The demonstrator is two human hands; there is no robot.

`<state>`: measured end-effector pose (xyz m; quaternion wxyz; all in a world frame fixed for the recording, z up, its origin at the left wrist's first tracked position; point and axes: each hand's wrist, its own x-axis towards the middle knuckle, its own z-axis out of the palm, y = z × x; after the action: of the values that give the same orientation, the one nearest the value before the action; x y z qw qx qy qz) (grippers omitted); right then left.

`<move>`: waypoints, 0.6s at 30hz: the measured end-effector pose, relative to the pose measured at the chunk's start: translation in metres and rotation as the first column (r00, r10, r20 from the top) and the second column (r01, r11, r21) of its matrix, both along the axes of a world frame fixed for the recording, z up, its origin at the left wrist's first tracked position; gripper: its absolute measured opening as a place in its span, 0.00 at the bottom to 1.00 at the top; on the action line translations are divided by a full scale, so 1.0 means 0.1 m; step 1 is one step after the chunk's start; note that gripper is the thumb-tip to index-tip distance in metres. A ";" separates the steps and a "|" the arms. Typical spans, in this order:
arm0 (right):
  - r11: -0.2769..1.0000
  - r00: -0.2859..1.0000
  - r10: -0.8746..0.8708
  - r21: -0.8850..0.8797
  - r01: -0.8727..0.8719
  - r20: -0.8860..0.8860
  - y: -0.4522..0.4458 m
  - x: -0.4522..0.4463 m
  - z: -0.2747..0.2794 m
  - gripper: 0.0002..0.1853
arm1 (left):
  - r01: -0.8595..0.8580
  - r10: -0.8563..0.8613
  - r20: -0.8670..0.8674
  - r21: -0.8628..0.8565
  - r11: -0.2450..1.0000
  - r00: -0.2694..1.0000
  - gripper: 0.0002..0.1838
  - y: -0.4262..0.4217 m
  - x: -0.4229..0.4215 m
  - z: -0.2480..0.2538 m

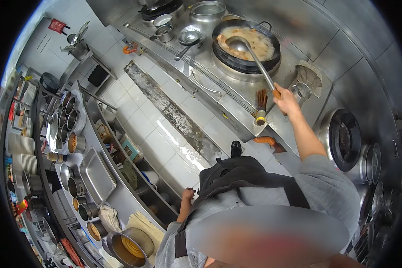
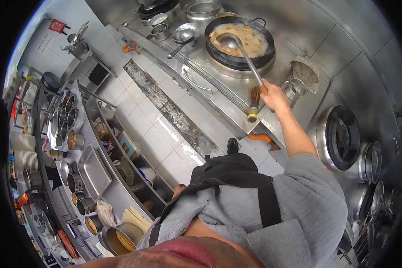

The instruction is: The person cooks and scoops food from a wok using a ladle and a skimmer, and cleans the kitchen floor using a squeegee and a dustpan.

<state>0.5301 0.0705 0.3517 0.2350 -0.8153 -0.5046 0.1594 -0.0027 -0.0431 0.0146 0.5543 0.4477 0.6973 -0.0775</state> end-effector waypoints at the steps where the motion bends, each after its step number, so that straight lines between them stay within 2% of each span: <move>1: 1.000 1.000 -0.008 -0.003 0.008 -0.003 -0.05 0.00 -0.06 0.34 | -0.001 0.001 -0.001 0.009 1.000 1.000 0.18 0.02 0.00 0.01; 3: 0.999 0.999 -0.035 -0.034 0.034 -0.029 -0.11 0.02 -0.28 0.34 | 0.007 -0.007 -0.006 0.018 1.000 1.000 0.18 0.06 -0.05 -0.08; 4: 0.999 0.998 -0.028 -0.020 0.029 0.052 -0.08 0.05 -0.35 0.34 | 0.044 -0.044 0.031 0.016 0.999 0.999 0.19 0.08 -0.12 -0.31; 6: 0.996 0.995 -0.063 -0.056 0.067 0.073 0.09 0.09 -0.46 0.34 | 0.091 -0.092 0.060 0.018 0.996 0.994 0.19 0.13 -0.15 -0.34; 8: 0.989 0.989 -0.065 -0.121 0.081 0.132 0.31 0.14 -0.54 0.34 | -0.069 0.068 0.043 0.031 0.997 0.997 0.19 0.22 -0.07 -0.11; 11: 0.991 0.983 -0.089 -0.087 0.104 0.159 0.68 0.25 -0.75 0.32 | 0.017 -0.021 0.042 0.080 0.997 0.999 0.19 0.30 -0.11 -0.15; 15: 0.984 0.984 -0.144 -0.091 0.153 0.101 1.06 0.24 -0.66 0.30 | -0.068 0.065 0.030 0.094 0.993 0.997 0.18 0.27 -0.06 0.08; 17: 0.969 0.969 -0.245 -0.004 0.245 0.033 1.30 0.30 -0.74 0.20 | -0.045 0.045 -0.012 0.025 0.999 0.999 0.18 0.20 -0.03 0.22; 18: 0.971 0.971 -0.237 -0.003 0.238 0.032 1.36 0.31 -0.69 0.20 | -0.053 0.053 -0.012 0.027 0.998 0.999 0.18 0.16 0.01 0.31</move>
<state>0.5607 0.2069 0.2830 0.2417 -0.8730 -0.4066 0.1188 -0.0019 -0.0273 0.0460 0.5457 0.4359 0.7135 -0.0567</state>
